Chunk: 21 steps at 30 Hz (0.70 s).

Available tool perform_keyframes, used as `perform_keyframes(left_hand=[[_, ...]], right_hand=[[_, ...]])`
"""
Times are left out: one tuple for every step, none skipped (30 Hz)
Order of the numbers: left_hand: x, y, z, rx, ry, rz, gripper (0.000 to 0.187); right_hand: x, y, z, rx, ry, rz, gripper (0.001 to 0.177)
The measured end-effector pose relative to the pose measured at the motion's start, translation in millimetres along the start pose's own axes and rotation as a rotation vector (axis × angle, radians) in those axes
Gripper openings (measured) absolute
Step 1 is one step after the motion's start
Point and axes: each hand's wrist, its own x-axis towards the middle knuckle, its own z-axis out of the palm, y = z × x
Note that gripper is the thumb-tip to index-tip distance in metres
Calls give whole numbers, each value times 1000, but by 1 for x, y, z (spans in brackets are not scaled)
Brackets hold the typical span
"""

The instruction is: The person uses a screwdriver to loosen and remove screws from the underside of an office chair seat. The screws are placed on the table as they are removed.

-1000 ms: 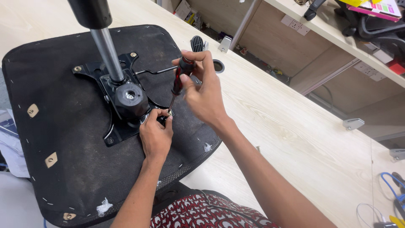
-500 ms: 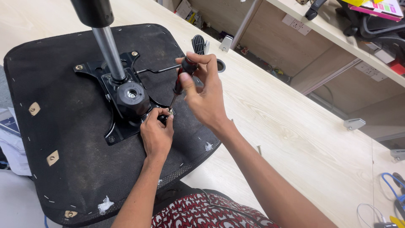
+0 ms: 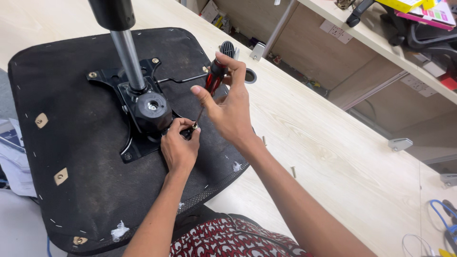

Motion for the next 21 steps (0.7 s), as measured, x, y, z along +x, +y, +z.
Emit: perform_keyframes(left_hand=[[1,0,0,-5,-33,-90,20],[1,1,0,-10,-65,-180,19],[2,1,1,-16,-100,-271,19],[2,1,0,-9,-87,-238,19],[3,1,1,-3,-74,-206,19],[3,1,1,4,-61,-173,19],[4,1,1,8,-60,-169,19],[5,1,1,12,-59,-166,20],[5,1,1,13,-56,-165,20],[5,1,2,21,-59,-178,21],[7,1,3,32,-67,-187,21],[8,2,3,43,-74,-196,22],[9,3,3,30,-76,-202,22],[10,3,2,17,-78,-208,22],[10,4,4,-3,-76,-221,22],[10,5,5,9,-81,-266,22],[11,5,6,25,-89,-308,22],[11,5,8,40,-97,-349,23],[11,5,9,49,-77,-316,24],[12,5,10,59,-56,-282,26],[12,5,11,68,-32,-251,27]], right_hand=[[1,0,2,-21,17,43,59],[2,1,3,-43,34,86,56],[3,2,3,-66,51,130,52],[3,5,2,-33,30,126,51],[4,7,0,0,10,122,50],[4,10,-1,32,-11,118,50],[3,11,-2,69,-27,88,49],[1,12,-3,106,-43,57,48],[0,12,-4,141,-63,26,48],[0,12,-4,137,-78,23,48],[0,11,-4,133,-87,22,48],[1,9,-4,129,-96,20,49],[1,7,-2,73,-65,55,51],[1,5,2,17,-34,90,55],[1,4,3,-42,-12,123,59],[2,3,2,-43,-3,128,57],[2,3,2,-43,11,135,56],[2,4,0,-42,25,142,55],[2,5,-2,15,23,138,53],[2,7,-4,73,21,132,52],[3,8,-6,131,15,126,52]])
